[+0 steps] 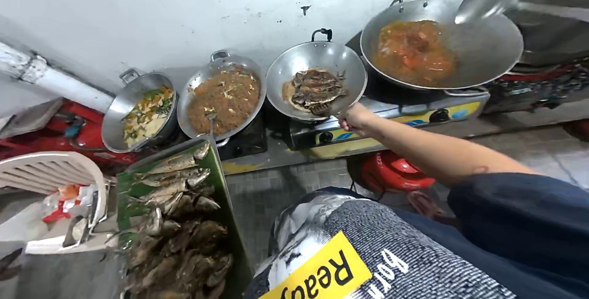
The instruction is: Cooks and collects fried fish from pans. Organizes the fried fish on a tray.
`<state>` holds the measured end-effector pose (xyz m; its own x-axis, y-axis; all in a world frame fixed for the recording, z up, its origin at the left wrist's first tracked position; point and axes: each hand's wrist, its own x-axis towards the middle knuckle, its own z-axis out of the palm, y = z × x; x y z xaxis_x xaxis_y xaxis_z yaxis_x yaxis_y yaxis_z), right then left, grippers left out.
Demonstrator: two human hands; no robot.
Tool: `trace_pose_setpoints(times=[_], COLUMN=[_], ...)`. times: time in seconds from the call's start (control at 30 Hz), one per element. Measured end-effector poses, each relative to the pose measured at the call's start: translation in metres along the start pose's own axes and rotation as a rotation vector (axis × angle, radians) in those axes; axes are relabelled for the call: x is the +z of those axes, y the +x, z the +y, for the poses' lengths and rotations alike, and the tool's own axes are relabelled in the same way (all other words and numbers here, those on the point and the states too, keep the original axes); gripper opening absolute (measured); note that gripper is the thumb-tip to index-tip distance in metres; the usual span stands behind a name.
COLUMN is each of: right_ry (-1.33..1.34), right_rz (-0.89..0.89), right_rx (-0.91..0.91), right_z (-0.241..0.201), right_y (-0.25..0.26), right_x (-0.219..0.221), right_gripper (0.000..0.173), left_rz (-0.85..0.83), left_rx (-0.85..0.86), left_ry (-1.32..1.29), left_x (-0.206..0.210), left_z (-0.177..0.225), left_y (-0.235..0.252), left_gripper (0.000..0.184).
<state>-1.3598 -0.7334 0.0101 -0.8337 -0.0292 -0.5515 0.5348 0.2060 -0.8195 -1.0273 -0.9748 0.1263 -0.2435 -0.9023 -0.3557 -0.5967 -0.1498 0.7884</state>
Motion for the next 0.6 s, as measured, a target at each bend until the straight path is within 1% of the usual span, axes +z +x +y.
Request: trace_pose_setpoints(times=[0.03,0.07,0.13,0.17,0.23,0.27,0.3,0.37,0.4,0.47,0.5,0.53,0.57,0.6], right_ry=[0.002,0.007,0.04,0.057,0.068,0.065,0.054,0.034,0.024,-0.003,-0.029,-0.055,-0.072,-0.071], right_rz=[0.015,0.024,0.039,0.046,0.07,0.077,0.081,0.099,0.103,0.122,0.128,0.131,0.138,0.145], right_rx=[-0.006,-0.006,0.014,0.026,0.029,0.018,0.007,0.003,0.008,0.01,0.009,0.007,0.005,0.001], right_z=[0.006,0.007,0.004,0.003,-0.001,-0.001,0.001,0.005,0.006,0.005,0.002,0.0,-0.001,-0.002], right_y=[0.005,0.007,0.011,0.012,0.015,0.02,0.025,0.037,0.042,0.05,0.054,0.058,0.063,0.068], right_x=[0.005,0.01,0.019,0.022,0.029,0.03,0.032,0.034,0.035,0.039,0.04,0.042,0.044,0.046], right_gripper=[0.009,0.011,0.011,0.01,0.01,0.011,0.012,0.013,0.014,0.018,0.022,0.026,0.027,0.028], left_rz=[0.026,0.035,0.019,-0.034,-0.078,-0.101,-0.133,-0.128,-0.109,-0.061,-0.046,-0.051,-0.036,-0.062], left_rx=[-0.005,-0.007,-0.009,-0.01,0.003,0.026,0.059,0.099,0.096,0.027,0.008,0.027,0.065,0.08], left_ry=[0.032,0.008,-0.104,-0.14,-0.295,-0.375,-0.479,-0.638,-0.608,-0.372,-0.281,-0.287,-0.371,-0.476], left_x=[0.004,0.005,0.004,0.001,-0.001,-0.001,0.0,0.005,0.007,0.007,0.007,0.006,0.007,0.007], left_z=[0.009,0.011,0.0,-0.006,-0.007,-0.014,-0.022,-0.026,-0.017,0.022,0.031,0.025,0.007,-0.007], left_y=[0.002,0.009,0.031,0.042,0.051,0.059,0.065,0.068,0.062,0.04,0.037,0.043,0.057,0.068], left_gripper=[0.02,0.017,0.021,0.026,0.031,0.031,0.03,0.025,0.024,0.021,0.02,0.021,0.023,0.027])
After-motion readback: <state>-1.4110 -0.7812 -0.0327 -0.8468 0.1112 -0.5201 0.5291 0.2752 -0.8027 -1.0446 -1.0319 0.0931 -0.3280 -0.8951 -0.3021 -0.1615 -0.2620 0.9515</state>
